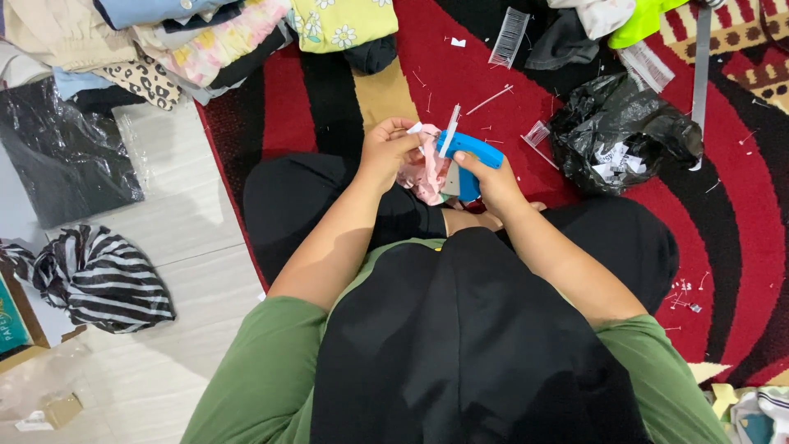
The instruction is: Using a manual tagging gun to attach plastic fasteners to various items of clothing.
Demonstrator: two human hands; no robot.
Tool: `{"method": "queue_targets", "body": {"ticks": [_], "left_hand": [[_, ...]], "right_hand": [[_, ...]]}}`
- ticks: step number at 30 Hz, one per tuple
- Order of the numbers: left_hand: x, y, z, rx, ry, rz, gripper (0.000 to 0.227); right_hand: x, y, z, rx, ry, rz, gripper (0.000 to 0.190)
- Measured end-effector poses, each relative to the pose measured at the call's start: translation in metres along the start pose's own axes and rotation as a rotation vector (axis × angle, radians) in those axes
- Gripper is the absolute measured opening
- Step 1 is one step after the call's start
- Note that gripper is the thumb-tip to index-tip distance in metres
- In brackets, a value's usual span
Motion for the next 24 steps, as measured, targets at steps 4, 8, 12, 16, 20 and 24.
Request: {"method": "queue_targets", "body": {"ticks": [4, 8, 12, 16, 20, 24], "left_hand": [[0.001, -0.001, 0.004, 0.02, 0.006, -0.007, 0.033], [0.002, 0.0, 0.005, 0.027, 0.0, 0.005, 0.033], [0.008, 0.004, 0.009, 0.013, 0.0, -0.002, 0.032], [0.001, 0.002, 0.0, -0.002, 0.04, 0.005, 0.031], [0.0, 0.001, 0.001, -0.03, 0.095, 0.024, 0.03], [0.004, 0.002, 0.005, -0.031, 0.109, 0.017, 0.03]], "right_hand": [[-0.006, -0.007, 0.009, -0.015, -0.019, -0.005, 0.044], [-0.004, -0.005, 0.009, -0.028, -0.026, -0.008, 0.041], [-0.005, -0.006, 0.012, -0.037, -0.02, -0.008, 0.041], [-0.001, -0.001, 0.006, -0.047, -0.026, -0.015, 0.04], [0.002, 0.001, 0.003, -0.054, -0.011, 0.013, 0.041], [0.002, 0.003, 0.002, -0.051, -0.011, 0.022, 0.041]]}}
Point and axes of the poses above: each hand's wrist, its own x-axis away from the middle knuckle, its own y-axis out of the palm, z = x × y, the point moved 4 cm from there along -x, towards the middle knuckle, and after that the axes turned 8 degrees about -x, right-handed, at the moved point
